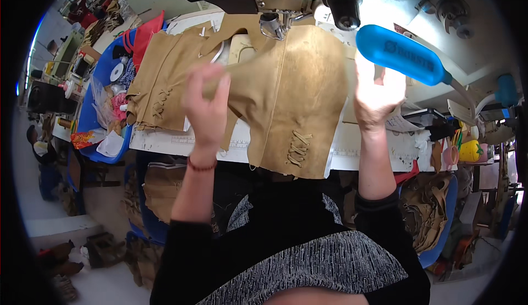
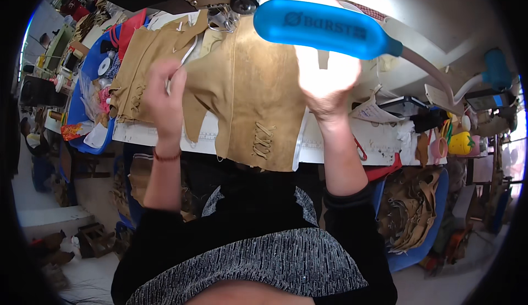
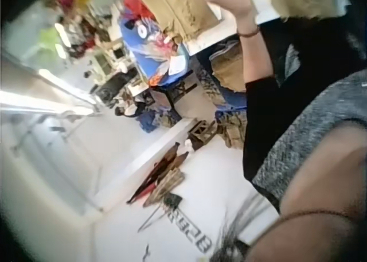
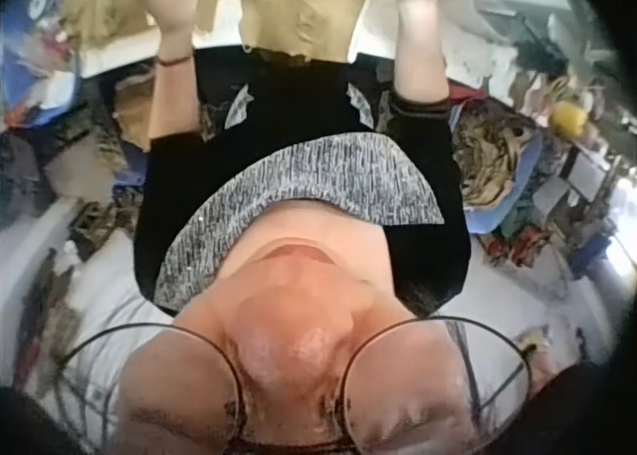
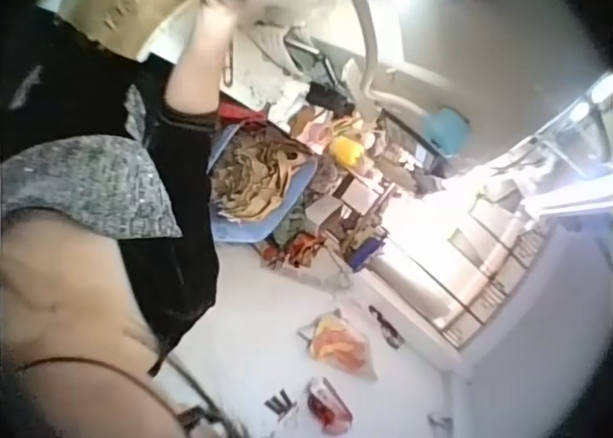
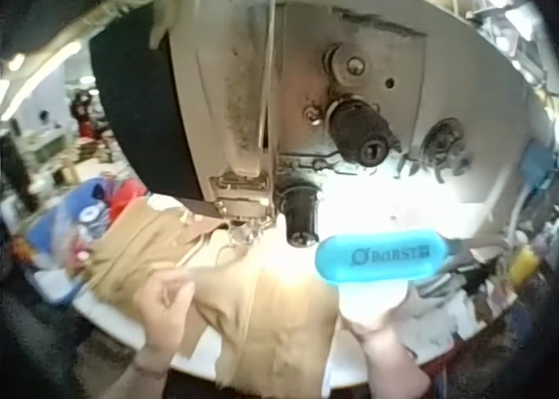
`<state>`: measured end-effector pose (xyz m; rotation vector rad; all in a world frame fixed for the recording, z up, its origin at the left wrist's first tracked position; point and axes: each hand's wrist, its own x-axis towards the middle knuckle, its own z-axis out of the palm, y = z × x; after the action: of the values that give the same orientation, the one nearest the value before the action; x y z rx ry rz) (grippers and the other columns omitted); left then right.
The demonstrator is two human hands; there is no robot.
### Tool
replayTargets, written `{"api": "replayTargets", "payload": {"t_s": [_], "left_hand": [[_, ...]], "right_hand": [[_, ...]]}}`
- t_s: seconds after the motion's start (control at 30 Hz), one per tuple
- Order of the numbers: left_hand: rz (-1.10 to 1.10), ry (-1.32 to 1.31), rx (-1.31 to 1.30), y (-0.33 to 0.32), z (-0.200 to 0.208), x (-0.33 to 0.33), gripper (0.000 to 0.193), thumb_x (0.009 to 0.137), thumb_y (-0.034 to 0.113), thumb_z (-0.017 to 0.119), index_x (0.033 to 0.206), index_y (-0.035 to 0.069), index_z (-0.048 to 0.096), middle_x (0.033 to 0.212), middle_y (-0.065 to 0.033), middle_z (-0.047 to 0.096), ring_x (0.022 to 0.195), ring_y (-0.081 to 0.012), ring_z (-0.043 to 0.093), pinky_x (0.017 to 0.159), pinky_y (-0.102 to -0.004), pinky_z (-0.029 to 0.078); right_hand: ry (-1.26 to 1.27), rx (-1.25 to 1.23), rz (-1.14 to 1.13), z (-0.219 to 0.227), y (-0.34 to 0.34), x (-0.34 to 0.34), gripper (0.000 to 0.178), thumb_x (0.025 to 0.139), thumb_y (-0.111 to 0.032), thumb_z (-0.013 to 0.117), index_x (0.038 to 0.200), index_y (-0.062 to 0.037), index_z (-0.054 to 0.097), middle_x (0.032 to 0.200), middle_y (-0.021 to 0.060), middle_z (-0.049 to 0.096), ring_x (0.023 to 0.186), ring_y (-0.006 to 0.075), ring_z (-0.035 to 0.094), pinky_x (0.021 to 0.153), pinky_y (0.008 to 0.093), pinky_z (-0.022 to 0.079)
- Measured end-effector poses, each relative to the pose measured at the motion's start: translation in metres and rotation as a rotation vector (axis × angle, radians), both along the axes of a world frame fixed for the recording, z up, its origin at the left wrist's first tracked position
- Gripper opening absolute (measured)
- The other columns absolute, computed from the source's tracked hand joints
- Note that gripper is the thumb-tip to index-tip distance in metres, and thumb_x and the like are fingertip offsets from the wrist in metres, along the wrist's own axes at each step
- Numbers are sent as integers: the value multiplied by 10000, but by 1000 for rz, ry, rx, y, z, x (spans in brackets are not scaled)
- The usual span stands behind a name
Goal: The person stitches fabric pieces using a sewing machine, turns and folds the fabric, trims excess thread using thread snips, and winds thread onto a sewing machine bobbin.
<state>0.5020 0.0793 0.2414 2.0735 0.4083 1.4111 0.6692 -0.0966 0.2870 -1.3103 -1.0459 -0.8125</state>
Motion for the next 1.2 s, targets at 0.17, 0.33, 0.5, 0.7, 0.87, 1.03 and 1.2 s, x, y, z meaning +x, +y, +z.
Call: {"api": "replayTargets", "payload": {"t_s": [0.17, 0.33, 0.5, 0.7, 0.87, 1.03, 1.2], "left_hand": [[-244, 173, -1012, -41, -64, -62, 140, 832, -11, 556, 967, -45, 562, 964, -140, 602, 776, -162, 598, 688, -238, 487], [-759, 1, -1678, -53, -67, -73, 192, 873, 106, 533, 997, -41, 547, 943, -147, 612, 652, -151, 561, 533, -207, 446], [-900, -92, -1956, -73, -86, -76, 287, 846, 194, 586, 1048, -5, 538, 925, -102, 618, 630, -141, 542, 502, -200, 431], [-894, -305, -1407, -83, -60, -79, 506, 715, 30, 680, 1178, -21, 482, 1116, -123, 568, 1036, -214, 560, 918, -359, 446], [-738, -140, -1051, -81, -36, -81, 314, 675, -35, 699, 975, -41, 609, 930, -102, 655, 852, -165, 618, 792, -287, 482], [-748, -162, -1014, -74, -42, -76, 353, 646, -53, 642, 995, -60, 588, 965, -121, 639, 866, -195, 622, 803, -299, 487], [-723, -255, -1080, -67, -30, -64, 217, 692, -69, 631, 909, -65, 622, 932, -124, 650, 846, -170, 617, 777, -285, 483]], "right_hand": [[25, -175, -111, -26, -5, 0, 264, 793, 17, 615, 1048, 60, 559, 990, 108, 596, 895, 220, 571, 818, 318, 461], [561, 28, 8, -95, -24, -20, 310, 788, 6, 613, 1081, 43, 517, 1009, 106, 581, 934, 191, 559, 801, 302, 459], [1633, -31, 959, -128, -49, -27, 397, 801, -72, 622, 1150, 44, 473, 1088, 124, 572, 990, 193, 559, 835, 324, 468], [1514, 128, 1131, -99, -66, -37, 525, 710, 22, 626, 1199, 76, 440, 1098, 170, 578, 985, 258, 591, 867, 377, 486], [1363, 110, 1041, -80, -74, -34, 505, 675, 27, 646, 1150, 89, 489, 1050, 184, 609, 893, 247, 630, 806, 354, 517], [1305, 89, 1023, -76, -72, -28, 469, 690, 32, 637, 1135, 96, 502, 1030, 186, 616, 877, 242, 635, 781, 348, 526], [1286, 41, 1048, -77, -66, -16, 533, 720, 2, 622, 1208, 93, 429, 1109, 209, 576, 951, 273, 615, 825, 377, 515]]}}
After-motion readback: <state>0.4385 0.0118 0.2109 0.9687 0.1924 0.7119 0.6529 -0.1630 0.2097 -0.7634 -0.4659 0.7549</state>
